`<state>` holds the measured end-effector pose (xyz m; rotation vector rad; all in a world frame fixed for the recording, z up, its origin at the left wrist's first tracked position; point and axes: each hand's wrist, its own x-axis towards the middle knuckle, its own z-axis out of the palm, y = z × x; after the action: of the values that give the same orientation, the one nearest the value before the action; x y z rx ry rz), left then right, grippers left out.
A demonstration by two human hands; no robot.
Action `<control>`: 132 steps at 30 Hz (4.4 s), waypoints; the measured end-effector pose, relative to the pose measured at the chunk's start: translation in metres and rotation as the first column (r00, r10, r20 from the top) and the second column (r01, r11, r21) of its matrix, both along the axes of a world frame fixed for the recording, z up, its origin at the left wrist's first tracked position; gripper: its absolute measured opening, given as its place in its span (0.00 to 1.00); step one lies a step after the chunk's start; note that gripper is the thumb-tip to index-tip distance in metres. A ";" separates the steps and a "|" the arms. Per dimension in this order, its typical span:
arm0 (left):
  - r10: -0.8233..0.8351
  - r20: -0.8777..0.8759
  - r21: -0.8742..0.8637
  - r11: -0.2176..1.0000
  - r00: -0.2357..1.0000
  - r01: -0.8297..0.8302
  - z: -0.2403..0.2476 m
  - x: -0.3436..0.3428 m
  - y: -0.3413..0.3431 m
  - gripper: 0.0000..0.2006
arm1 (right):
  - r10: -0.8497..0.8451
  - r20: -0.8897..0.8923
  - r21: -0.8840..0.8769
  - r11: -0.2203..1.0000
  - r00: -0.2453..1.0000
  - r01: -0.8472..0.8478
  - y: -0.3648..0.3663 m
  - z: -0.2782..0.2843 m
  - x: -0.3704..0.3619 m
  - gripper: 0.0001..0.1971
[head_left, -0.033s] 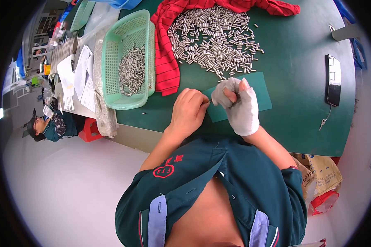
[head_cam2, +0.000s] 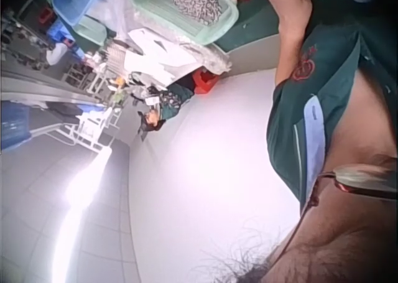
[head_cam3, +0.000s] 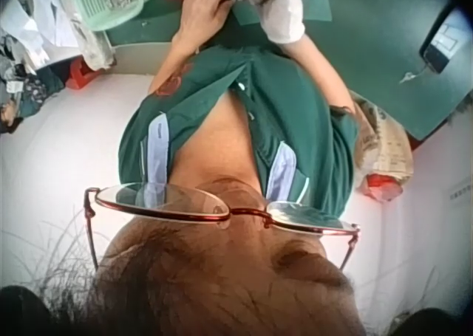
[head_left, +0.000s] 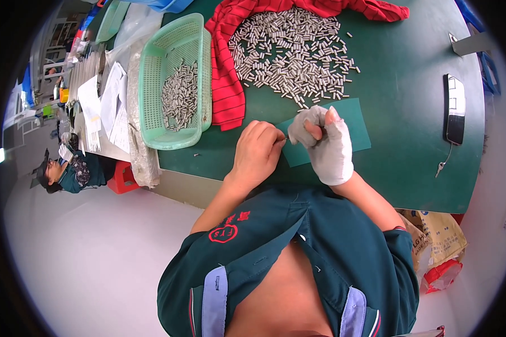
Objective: The person sorts small metal electronic pins by hand from a pile into specific containers.
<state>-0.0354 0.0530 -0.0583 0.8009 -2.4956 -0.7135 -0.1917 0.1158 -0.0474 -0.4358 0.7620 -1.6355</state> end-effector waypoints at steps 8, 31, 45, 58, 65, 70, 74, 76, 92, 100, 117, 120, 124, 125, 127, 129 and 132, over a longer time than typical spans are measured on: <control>0.029 -0.085 0.009 1.000 0.996 -0.029 -0.008 0.001 0.003 0.09 | -0.008 -0.062 -0.022 1.000 0.998 0.007 0.000 -0.006 0.007 0.24; 0.244 -0.470 0.631 0.765 0.848 0.129 0.003 0.023 -0.002 0.03 | -0.030 -0.345 -0.211 0.976 0.938 -0.046 0.029 -0.011 0.012 0.31; 0.241 -0.538 0.574 0.806 0.808 0.142 0.024 0.035 -0.009 0.03 | -0.002 -0.412 -0.222 0.970 0.911 -0.098 0.030 -0.011 0.012 0.32; 0.577 -0.235 -0.407 0.672 0.782 -0.618 0.060 0.060 -0.063 0.06 | 0.018 -0.378 -0.264 0.956 0.926 -0.126 0.032 -0.015 0.010 0.28; 0.044 -0.116 -0.194 0.979 0.992 -0.066 0.018 -0.019 -0.041 0.07 | 0.008 -0.395 -0.290 0.948 0.919 -0.133 0.030 -0.017 0.008 0.25; 0.060 -0.021 -0.189 0.980 0.998 -0.063 -0.008 -0.033 -0.050 0.06 | 0.043 -0.373 -0.263 0.953 0.927 -0.150 0.031 -0.020 0.006 0.27; 0.108 0.039 -0.214 0.972 0.993 -0.097 -0.012 -0.036 -0.051 0.05 | 0.061 -0.386 -0.194 0.970 0.920 -0.146 0.031 -0.010 0.007 0.30; 0.122 0.048 -0.227 0.968 0.991 -0.108 -0.012 -0.038 -0.049 0.05 | 0.061 -0.385 -0.191 0.971 0.921 -0.144 0.031 -0.010 0.006 0.30; 0.115 0.062 -0.212 0.972 0.991 -0.100 -0.009 -0.027 -0.044 0.05 | 0.063 -0.372 -0.243 0.956 0.926 -0.163 0.031 -0.017 0.005 0.29; 0.151 -0.410 0.611 0.777 0.899 0.149 -0.007 -0.009 -0.042 0.03 | 0.065 -0.376 -0.230 0.960 0.924 -0.161 0.031 -0.016 0.006 0.29; 0.000 0.048 0.216 0.976 0.999 -0.011 0.028 0.004 -0.026 0.02 | -0.072 -0.007 -0.173 0.982 0.997 0.070 0.011 -0.009 0.002 0.27; -0.049 0.210 -0.033 0.998 0.976 0.058 0.031 0.002 -0.021 0.04 | -0.086 0.070 -0.174 0.980 0.994 0.097 0.006 -0.007 -0.005 0.26; -0.052 0.413 -0.180 0.974 0.909 0.137 0.028 -0.007 -0.009 0.04 | -0.098 0.041 -0.137 0.985 0.994 0.103 0.009 -0.004 -0.008 0.26; -0.067 0.431 -0.206 0.964 0.900 0.170 0.029 -0.011 -0.007 0.04 | -0.098 0.041 -0.134 0.986 0.994 0.102 0.009 -0.003 -0.008 0.26; -0.086 0.451 -0.229 0.951 0.888 0.209 0.032 -0.016 -0.005 0.05 | -0.088 0.062 -0.120 0.988 0.994 0.095 0.009 -0.003 -0.008 0.26; -0.092 0.424 -0.183 0.965 0.901 0.185 0.033 -0.019 -0.004 0.06 | -0.097 0.067 -0.125 0.987 0.993 0.105 0.009 -0.004 -0.008 0.26; -0.129 0.299 -0.068 0.985 0.946 0.156 0.024 -0.016 -0.005 0.08 | -0.101 0.076 -0.140 0.984 0.992 0.111 0.010 -0.005 -0.010 0.26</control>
<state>-0.0514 0.0480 -0.0345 0.7448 -2.8556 -0.5559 -0.2019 0.1255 -0.0524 -0.4449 0.6266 -1.8039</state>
